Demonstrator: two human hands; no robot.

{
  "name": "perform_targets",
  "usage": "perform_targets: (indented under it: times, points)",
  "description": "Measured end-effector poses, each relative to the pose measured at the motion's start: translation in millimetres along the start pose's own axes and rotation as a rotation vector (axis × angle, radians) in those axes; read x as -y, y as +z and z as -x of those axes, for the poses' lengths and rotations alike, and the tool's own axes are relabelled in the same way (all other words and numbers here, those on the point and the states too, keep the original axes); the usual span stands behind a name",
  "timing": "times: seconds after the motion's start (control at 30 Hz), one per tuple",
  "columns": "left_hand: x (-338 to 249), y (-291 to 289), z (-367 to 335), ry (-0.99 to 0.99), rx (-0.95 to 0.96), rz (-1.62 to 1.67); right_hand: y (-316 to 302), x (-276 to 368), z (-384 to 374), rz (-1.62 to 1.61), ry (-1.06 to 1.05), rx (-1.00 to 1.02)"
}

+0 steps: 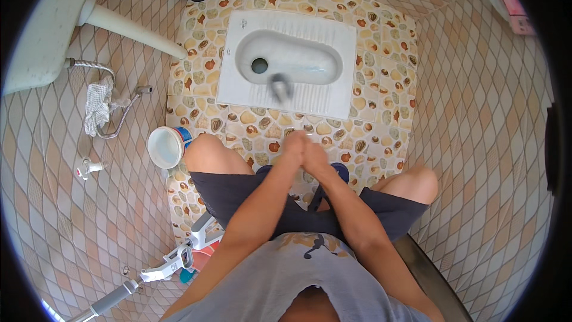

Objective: The person cleans a white squat toilet by scrubbing the internal surfaces with a brush and rinsing it with water from a small bucket.

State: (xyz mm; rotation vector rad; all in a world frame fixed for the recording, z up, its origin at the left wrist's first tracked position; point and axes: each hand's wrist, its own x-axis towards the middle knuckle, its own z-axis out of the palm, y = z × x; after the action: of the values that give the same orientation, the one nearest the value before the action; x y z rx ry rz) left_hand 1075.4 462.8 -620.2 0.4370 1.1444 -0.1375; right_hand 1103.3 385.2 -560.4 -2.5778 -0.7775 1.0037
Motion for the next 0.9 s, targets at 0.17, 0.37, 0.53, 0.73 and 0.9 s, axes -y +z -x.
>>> perform_targets:
  times: [0.17,0.37,0.53,0.73,0.9]
  points:
    - [26,-1,-18,0.393,0.051,-0.838,15,-21,14,0.004,-0.072,-0.101]
    - [13,0,-26,0.485,0.094,-1.752,8,-20,12,-0.017,-0.061,-0.108]
    - [-11,-28,0,0.617,-0.106,-1.687,21,3,-10,0.095,-0.048,0.135]
    - [17,0,-10,0.708,-0.015,-1.591,-13,-1,18,0.019,0.127,0.141]
    - [-14,-32,-18,0.202,-0.14,0.027,-5,33,-13,0.045,-0.067,0.074]
